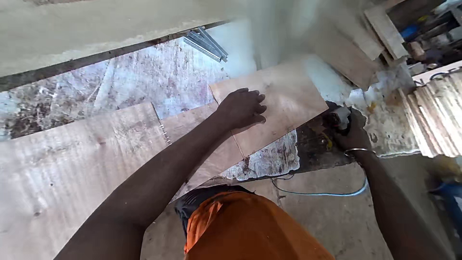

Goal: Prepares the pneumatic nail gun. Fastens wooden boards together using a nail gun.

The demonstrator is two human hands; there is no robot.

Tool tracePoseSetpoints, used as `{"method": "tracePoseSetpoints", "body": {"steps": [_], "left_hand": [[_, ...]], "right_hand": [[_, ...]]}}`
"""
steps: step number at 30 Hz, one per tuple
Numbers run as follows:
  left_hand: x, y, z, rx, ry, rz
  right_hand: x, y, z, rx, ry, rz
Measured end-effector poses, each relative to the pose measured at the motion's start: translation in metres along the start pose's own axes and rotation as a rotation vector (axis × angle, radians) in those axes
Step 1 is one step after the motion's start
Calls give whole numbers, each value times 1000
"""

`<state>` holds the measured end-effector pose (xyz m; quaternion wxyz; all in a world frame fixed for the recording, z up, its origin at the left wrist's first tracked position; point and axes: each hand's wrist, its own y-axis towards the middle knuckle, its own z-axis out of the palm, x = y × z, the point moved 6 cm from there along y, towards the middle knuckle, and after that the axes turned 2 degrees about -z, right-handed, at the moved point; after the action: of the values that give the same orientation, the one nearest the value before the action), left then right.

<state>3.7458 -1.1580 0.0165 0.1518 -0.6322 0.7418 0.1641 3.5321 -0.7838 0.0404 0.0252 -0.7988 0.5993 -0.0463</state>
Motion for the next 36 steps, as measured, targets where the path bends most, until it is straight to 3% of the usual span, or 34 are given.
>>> {"method": "tracePoseSetpoints", "body": {"steps": [3, 6, 8, 11, 15, 22, 28, 31, 34, 36], "left_hand": [[0, 0, -2, -33, -36, -23], [2, 1, -3, -32, -57, -34], [3, 2, -3, -39, -67, -33], [3, 2, -3, -41, -81, -20], [8, 1, -3, -55, -135, -26], [12, 1, -2, -49, -186, -41], [11, 1, -3, -42, -186, -23], [12, 3, -3, -35, -182, -18], [23, -1, -9, -145, -226, -17], [42, -8, -20, -246, -223, -124]], "right_hand": [[24, -31, -26, 90, 181, 146], [61, -97, -47, 172, 448, 149], [104, -151, -52, 255, 667, 44], [172, -205, -39, 416, 767, -221], [220, -230, -12, 538, 760, -273], [239, -241, 1, 560, 680, -242], [250, -248, -8, 476, 533, -289], [240, -244, -10, 512, 570, -194], [232, -241, -20, 515, 742, -114], [233, -237, -28, 512, 795, -99]]}}
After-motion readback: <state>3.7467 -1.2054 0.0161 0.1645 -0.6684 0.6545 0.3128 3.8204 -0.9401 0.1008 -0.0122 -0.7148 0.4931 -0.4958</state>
